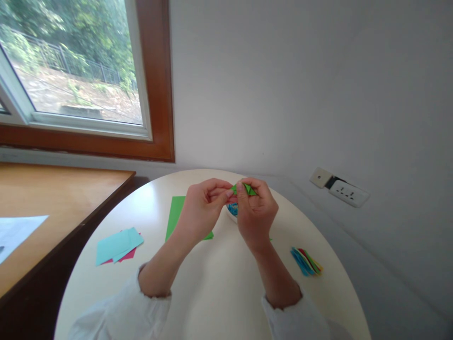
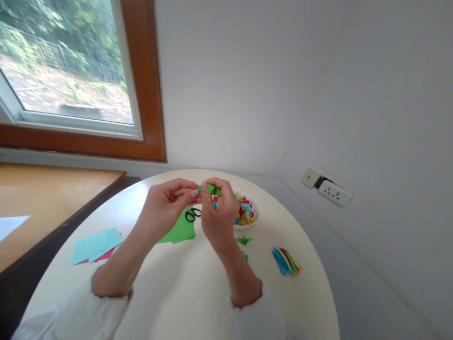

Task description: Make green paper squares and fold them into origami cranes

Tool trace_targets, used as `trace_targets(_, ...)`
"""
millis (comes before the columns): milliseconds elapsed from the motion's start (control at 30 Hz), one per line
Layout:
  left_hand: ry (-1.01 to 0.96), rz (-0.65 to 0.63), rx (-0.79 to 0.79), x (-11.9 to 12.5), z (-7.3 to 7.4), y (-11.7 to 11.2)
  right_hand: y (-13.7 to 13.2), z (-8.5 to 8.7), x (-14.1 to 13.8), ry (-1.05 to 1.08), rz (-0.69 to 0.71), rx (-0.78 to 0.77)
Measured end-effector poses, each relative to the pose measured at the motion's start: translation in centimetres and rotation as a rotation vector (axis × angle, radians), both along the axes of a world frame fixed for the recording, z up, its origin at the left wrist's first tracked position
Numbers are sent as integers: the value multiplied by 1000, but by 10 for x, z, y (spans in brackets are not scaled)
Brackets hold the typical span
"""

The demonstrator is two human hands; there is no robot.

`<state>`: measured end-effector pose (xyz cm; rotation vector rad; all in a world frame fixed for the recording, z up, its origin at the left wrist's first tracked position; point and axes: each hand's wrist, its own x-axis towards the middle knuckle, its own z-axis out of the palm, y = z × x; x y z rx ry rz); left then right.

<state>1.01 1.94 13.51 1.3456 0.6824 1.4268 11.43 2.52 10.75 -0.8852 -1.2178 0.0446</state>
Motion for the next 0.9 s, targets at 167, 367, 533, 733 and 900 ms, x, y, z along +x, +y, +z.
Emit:
trace_targets(167,7,0,-3,0,0,0,1,-2,-1,18,16,-9)
trace_targets(367,37,7,-4,0,0,0,0,-1,0,18,7,-32)
trace_targets(533,40,13,17,0,-1,-1,0,0,0,-4,-21,-25)
trace_targets(733,56,3,1,-2,0,1,3,-3,0,-17,-6,-37)
trace_targets(900,88,-21,-14,-3,0,4,4,-3,0,-22,16,-42)
